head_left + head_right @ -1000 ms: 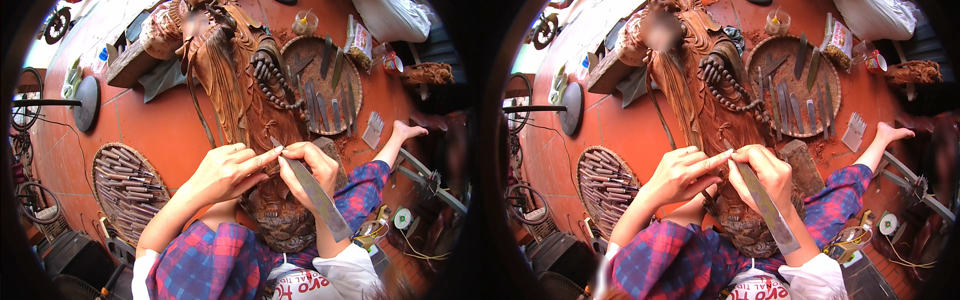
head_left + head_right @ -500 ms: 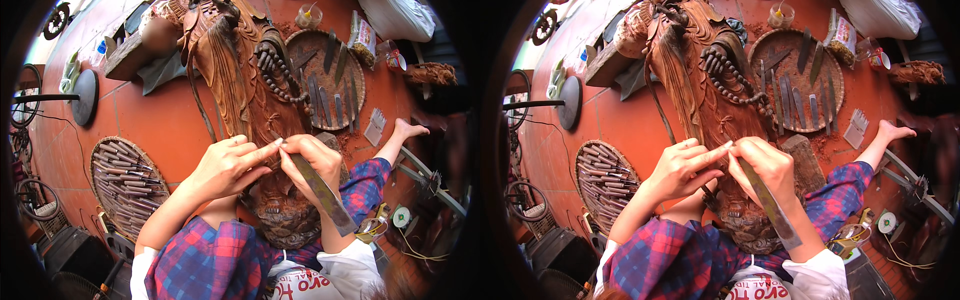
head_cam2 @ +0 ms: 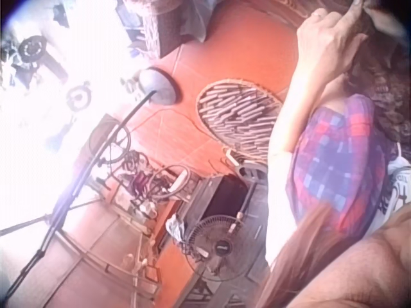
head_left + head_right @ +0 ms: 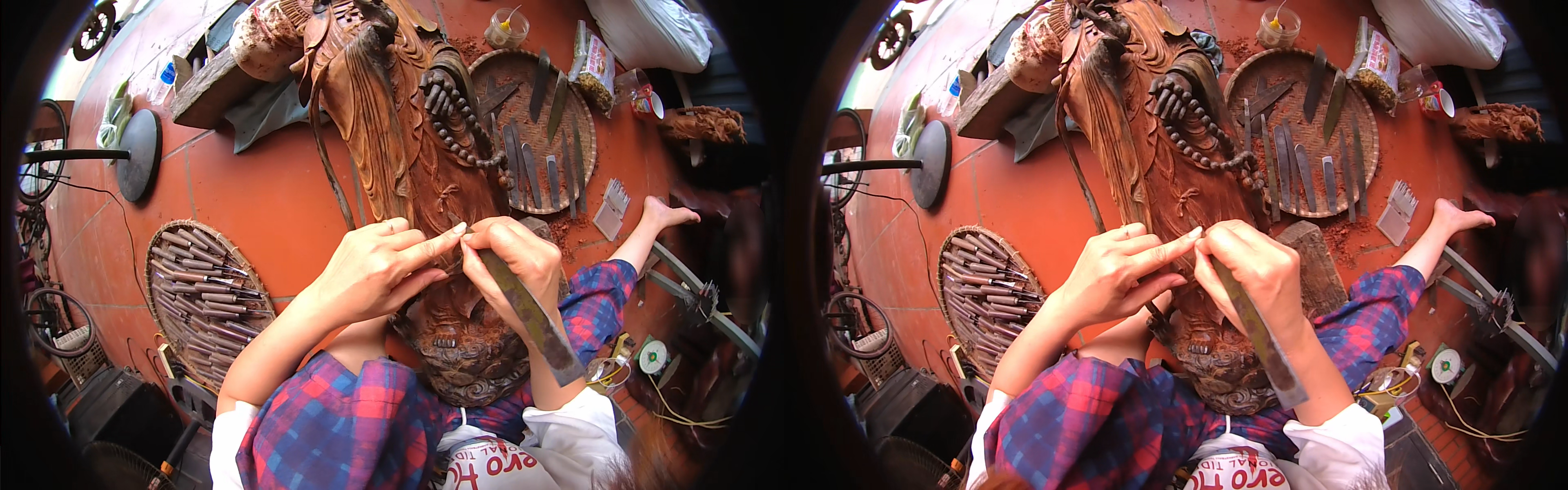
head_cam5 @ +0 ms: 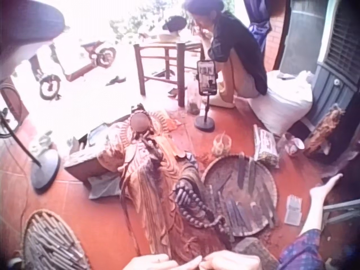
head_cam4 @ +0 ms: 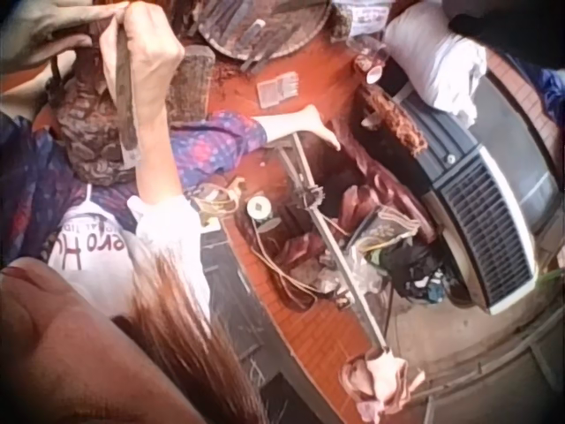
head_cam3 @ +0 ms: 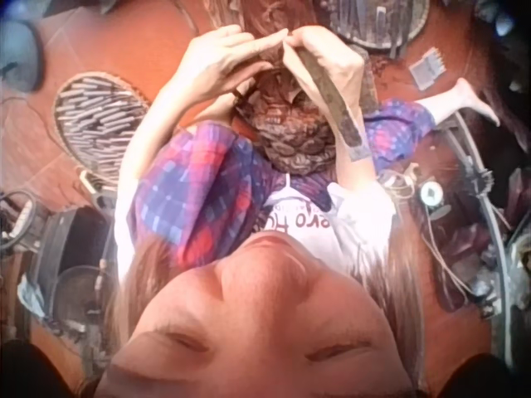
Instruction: The person carves a wooden sculpture of a deity using various chisels and a file. They refine the details of the figure's clothing and accessories, occasionally switching tools to achieve different textures and shapes.
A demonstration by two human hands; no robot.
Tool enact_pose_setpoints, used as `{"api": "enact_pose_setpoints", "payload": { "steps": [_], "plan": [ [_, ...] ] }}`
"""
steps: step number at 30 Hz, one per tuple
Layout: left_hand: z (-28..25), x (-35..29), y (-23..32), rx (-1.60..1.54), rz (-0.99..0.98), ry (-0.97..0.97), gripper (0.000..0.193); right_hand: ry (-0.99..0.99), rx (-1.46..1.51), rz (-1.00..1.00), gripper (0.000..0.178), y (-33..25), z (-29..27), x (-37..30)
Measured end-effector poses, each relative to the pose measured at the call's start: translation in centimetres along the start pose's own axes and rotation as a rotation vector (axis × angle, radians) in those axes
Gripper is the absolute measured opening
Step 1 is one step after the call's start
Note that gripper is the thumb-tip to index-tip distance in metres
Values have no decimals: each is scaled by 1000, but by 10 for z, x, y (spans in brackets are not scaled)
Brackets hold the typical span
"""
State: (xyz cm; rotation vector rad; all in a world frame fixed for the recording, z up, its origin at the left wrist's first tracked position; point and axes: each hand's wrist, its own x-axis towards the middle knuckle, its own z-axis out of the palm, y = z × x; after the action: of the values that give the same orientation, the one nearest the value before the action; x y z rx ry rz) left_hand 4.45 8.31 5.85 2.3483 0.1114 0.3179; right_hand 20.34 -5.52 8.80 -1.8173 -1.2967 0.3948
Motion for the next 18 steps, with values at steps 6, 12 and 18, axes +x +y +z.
{"api": "enact_pose_setpoints", "payload": {
  "steps": [6,12,18],
  "plan": [
    [2,-1,-1,-8,9,2,61,11,21,-14,15,3,4,-4],
    [-1,-2,0,6,-7,14,61,-3,-11,-96,16,11,5,-5],
    [-3,-1,2,10,-20,-13,59,28,-60,-137,15,3,6,-2]
  ]
}}
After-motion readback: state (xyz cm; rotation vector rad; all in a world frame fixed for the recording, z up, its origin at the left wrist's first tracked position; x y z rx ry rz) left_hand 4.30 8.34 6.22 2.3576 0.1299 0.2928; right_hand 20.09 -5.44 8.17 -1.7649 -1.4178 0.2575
